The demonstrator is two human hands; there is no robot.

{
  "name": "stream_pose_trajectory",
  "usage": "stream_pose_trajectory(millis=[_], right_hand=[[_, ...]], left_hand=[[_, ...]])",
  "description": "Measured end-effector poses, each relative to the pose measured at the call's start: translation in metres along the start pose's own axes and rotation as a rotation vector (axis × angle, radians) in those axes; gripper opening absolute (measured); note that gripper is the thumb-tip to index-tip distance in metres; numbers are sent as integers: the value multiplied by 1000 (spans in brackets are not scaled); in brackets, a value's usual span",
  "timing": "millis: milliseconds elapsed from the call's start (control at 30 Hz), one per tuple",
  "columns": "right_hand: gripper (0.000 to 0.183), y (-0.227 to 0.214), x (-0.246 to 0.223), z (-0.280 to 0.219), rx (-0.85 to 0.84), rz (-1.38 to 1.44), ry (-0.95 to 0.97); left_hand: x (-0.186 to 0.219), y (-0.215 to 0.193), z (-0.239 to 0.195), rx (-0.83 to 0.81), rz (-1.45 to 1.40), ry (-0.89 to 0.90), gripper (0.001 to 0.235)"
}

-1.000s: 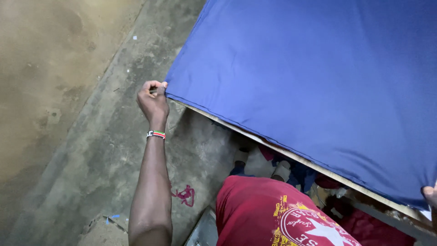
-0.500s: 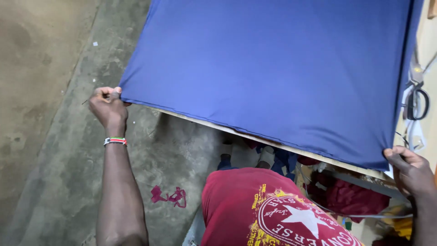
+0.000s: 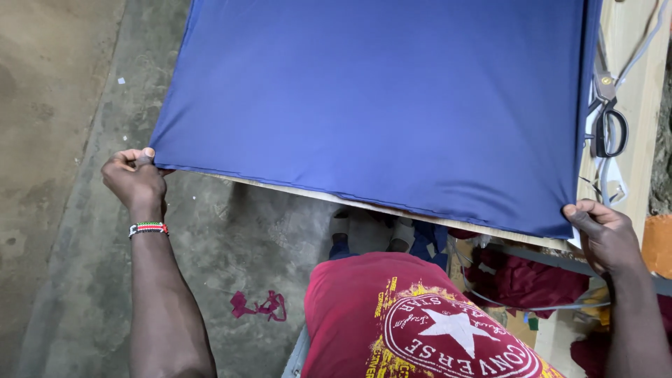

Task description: Unfolding, smoothing, and cutting a notch in a large piece of blue fabric on a cutting table

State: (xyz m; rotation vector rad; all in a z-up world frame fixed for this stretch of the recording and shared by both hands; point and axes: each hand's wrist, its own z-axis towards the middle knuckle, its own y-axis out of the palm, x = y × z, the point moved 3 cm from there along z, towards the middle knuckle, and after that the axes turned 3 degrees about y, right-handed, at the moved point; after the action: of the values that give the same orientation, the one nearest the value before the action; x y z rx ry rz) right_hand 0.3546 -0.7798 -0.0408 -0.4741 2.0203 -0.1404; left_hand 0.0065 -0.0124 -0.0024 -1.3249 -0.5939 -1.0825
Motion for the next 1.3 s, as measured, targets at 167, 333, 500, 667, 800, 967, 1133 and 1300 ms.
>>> stream_pose_trajectory(millis=[167, 333, 500, 667, 800, 967, 1133, 1300], right_hand=[[17, 12, -25, -18, -11, -48, 36], [17, 9, -20, -14, -16, -50, 14], [18, 5, -12, -8, 8, -3, 10], [18, 7, -20, -14, -3, -48, 29], [11, -3, 8, 6, -45, 87, -18], [9, -2, 11, 8, -46, 59, -56], [11, 1, 3, 2, -15, 34, -21], [15, 8, -16, -11, -3, -12, -8]], left_hand=[[-1, 1, -1, 11, 7, -36, 17], [2, 1, -2, -33, -18, -122, 16], [-41, 4, 16, -19, -64, -112, 17], [-50, 5, 18, -6, -146, -143, 18], [-24, 2, 6, -32, -33, -139, 18], [-27, -1, 16, -66, 321, 62, 28], [36, 17, 4, 158, 567, 538, 33], [190, 128, -82, 34, 280, 725, 28]])
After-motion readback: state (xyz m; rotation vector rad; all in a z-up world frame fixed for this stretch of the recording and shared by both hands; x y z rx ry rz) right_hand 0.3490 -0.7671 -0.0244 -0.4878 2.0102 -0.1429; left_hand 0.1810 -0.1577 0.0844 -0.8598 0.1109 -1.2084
